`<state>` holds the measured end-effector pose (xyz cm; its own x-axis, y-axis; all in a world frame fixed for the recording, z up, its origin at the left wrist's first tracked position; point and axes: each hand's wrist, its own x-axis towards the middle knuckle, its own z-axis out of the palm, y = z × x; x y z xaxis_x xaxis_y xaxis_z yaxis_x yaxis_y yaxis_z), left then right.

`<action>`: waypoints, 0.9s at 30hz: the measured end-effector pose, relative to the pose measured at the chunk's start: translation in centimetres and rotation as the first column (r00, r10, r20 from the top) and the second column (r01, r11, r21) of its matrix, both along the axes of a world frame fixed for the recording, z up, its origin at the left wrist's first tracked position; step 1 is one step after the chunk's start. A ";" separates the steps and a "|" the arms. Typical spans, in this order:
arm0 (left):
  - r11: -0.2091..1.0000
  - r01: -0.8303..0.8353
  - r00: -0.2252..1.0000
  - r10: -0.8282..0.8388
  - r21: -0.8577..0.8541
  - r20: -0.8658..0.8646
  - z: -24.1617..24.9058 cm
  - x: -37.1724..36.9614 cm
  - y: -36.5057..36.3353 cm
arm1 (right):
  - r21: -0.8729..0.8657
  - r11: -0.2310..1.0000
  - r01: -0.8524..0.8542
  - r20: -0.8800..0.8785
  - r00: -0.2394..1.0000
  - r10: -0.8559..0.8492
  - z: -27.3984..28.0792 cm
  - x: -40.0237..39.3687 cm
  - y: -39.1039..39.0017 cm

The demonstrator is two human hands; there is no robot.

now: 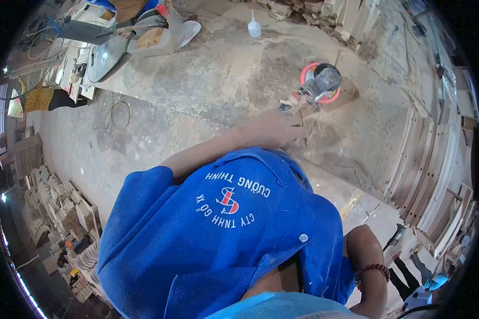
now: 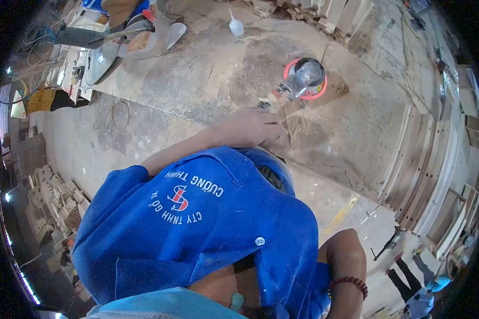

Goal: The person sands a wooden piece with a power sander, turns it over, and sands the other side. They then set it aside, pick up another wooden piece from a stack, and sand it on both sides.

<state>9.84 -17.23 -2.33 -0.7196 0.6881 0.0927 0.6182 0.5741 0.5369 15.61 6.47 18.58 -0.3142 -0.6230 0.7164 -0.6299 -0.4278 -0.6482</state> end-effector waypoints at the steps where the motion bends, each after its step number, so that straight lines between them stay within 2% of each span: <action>1: 1.000 -0.007 1.000 0.007 0.003 -0.016 0.2 -0.8 -1.0 | 0.007 1.000 -0.015 0.008 1.000 0.015 0.1 -0.3 -0.8; 3: 1.000 -0.007 0.999 0.008 0.015 -0.048 1.3 -2.7 -3.1 | 0.024 0.999 -0.038 0.022 0.999 0.037 0.4 -0.7 -2.3; 5: 0.988 -0.151 0.977 0.146 -0.018 -0.155 3.4 -4.9 -5.6 | 0.044 0.997 -0.063 0.036 0.997 0.062 0.6 -1.1 -3.7; 6: 0.989 -0.146 0.975 0.142 -0.007 -0.170 4.0 -5.7 -6.9 | 0.053 0.996 -0.075 0.044 0.996 0.073 0.7 -1.2 -4.4; 8: 0.896 -0.361 0.902 0.406 0.258 -0.149 4.9 -7.4 -9.2 | 0.069 0.993 -0.092 0.054 0.995 0.089 0.8 -1.7 -5.8; 9: 0.896 -0.350 0.902 0.401 0.274 -0.160 5.0 -8.3 -10.3 | 0.080 0.992 -0.098 0.063 0.994 0.093 0.8 -1.9 -6.4; 11: 0.825 -0.445 0.846 0.515 0.347 -0.140 4.7 -9.7 -12.0 | 0.097 0.989 -0.111 0.075 0.992 0.104 1.0 -2.2 -7.5; 18: 0.813 -0.431 0.851 0.510 0.391 -0.123 3.5 -12.9 -13.8 | 0.155 0.979 -0.133 0.111 0.987 0.117 1.4 -3.3 -10.1; 21: 0.764 -0.471 0.810 0.573 0.441 -0.128 4.4 -14.3 -14.8 | 0.174 0.976 -0.131 0.129 0.986 0.110 1.7 -3.7 -10.9; 23: 0.720 -0.518 0.783 0.616 0.461 -0.083 4.5 -15.0 -15.5 | 0.195 0.974 -0.116 0.145 0.985 0.088 1.8 -3.8 -11.2; 27: 0.711 -0.499 0.834 0.549 0.495 0.053 2.7 -14.7 -15.7 | 0.245 0.968 -0.056 0.188 0.982 0.010 2.5 -4.4 -11.5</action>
<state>-4.85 -32.90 0.40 -0.9223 0.0538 0.3828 0.3547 0.5117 0.7826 11.24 -5.00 21.08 -0.4020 -0.7858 0.4701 -0.4783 -0.2576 -0.8396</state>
